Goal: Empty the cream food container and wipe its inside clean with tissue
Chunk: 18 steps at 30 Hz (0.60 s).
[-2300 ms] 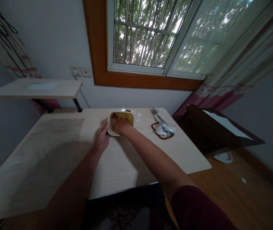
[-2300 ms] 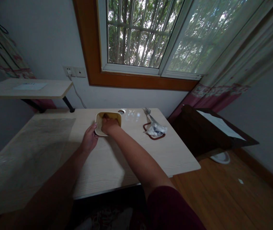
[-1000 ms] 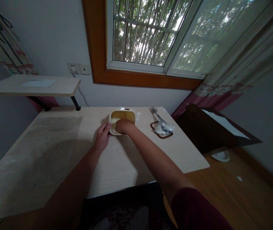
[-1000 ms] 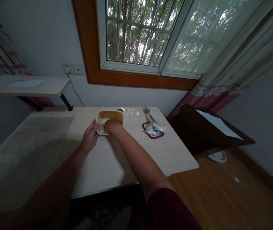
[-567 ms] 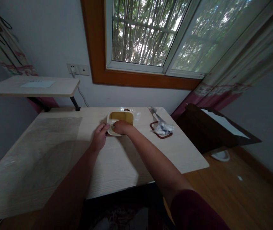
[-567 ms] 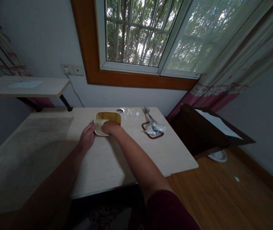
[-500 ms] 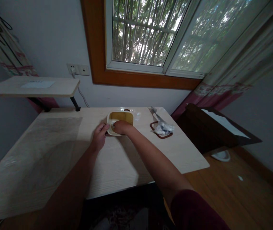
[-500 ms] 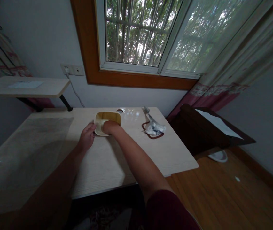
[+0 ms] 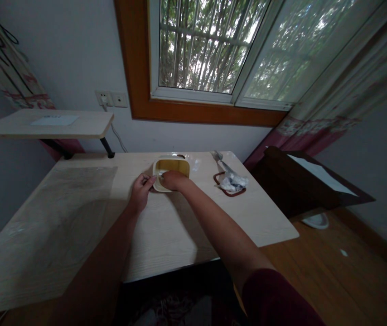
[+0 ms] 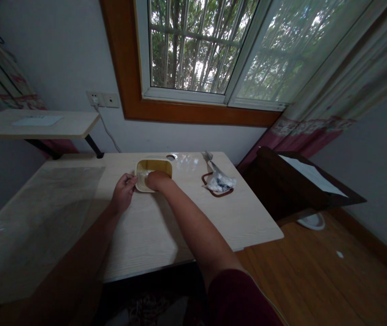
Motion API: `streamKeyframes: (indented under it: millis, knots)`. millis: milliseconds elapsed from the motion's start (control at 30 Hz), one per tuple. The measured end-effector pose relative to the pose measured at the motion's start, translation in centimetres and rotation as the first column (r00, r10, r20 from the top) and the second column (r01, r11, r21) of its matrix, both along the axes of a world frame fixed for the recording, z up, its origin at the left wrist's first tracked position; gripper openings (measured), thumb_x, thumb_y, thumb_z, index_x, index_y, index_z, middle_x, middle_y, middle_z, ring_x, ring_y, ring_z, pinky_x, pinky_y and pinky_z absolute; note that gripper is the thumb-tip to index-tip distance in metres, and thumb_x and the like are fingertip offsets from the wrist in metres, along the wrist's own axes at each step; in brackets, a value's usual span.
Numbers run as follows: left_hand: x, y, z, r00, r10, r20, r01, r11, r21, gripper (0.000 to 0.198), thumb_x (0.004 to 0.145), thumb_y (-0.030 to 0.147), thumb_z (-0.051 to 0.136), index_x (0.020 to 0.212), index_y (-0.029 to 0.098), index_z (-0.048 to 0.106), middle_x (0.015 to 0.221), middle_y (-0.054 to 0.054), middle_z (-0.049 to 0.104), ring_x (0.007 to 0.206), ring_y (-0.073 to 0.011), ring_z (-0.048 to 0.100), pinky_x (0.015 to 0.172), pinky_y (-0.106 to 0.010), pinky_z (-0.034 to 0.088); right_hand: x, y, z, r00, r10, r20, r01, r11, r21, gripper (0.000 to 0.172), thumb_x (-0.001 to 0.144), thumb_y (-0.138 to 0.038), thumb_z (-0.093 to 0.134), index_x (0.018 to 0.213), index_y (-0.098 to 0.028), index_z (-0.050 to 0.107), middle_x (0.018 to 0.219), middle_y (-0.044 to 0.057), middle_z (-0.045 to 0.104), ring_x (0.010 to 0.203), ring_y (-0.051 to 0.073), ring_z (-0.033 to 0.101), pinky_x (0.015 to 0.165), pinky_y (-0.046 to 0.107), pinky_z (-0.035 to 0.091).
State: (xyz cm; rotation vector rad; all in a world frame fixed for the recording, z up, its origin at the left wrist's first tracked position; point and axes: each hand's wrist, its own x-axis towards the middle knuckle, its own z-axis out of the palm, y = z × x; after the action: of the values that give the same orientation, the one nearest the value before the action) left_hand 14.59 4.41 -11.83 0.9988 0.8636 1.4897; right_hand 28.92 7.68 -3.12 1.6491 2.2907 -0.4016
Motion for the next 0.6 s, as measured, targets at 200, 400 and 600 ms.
streamKeyframes:
  millis: [200, 400, 600]
  knots:
    - [-0.3, 0.3, -0.2, 0.999, -0.007, -0.032, 0.007, 1.000, 0.003, 0.044, 0.070, 0.049, 0.085, 0.074, 0.020, 0.053, 0.064, 0.004, 0.055, 0.060, -0.0103, 0.052, 0.058, -0.022, 0.041, 0.1, 0.4, -0.7, 0.999, 0.004, -0.043, -0.003, 1.000, 0.030, 0.049, 0.103, -0.036, 0.041, 0.129, -0.005, 0.069, 0.132, 0.024, 0.067, 0.121, 0.033, 0.067, 0.096, 0.034, 0.053]
    - [-1.0, 0.6, 0.5, 0.997, -0.055, -0.050, 0.051, 0.996, -0.077, 0.047, 0.064, 0.048, 0.089, 0.071, 0.019, 0.052, 0.062, 0.003, 0.057, 0.059, -0.0101, 0.052, 0.057, -0.022, 0.039, 0.0, 0.5, -0.8, 0.999, -0.009, -0.038, 0.010, 0.999, 0.038, 0.048, 0.103, -0.034, 0.041, 0.129, -0.005, 0.069, 0.131, 0.025, 0.067, 0.119, 0.032, 0.067, 0.097, 0.034, 0.053]
    - [-1.3, 0.7, 1.0, 0.997, -0.069, -0.027, 0.065, 0.990, -0.125, 0.050, 0.058, 0.045, 0.092, 0.068, 0.019, 0.051, 0.062, 0.003, 0.057, 0.059, -0.0101, 0.053, 0.057, -0.022, 0.040, -0.1, 0.6, -0.6, 1.000, 0.000, -0.025, 0.001, 0.999, 0.035, 0.047, 0.103, -0.032, 0.041, 0.129, -0.004, 0.069, 0.131, 0.025, 0.067, 0.120, 0.032, 0.067, 0.098, 0.035, 0.052]
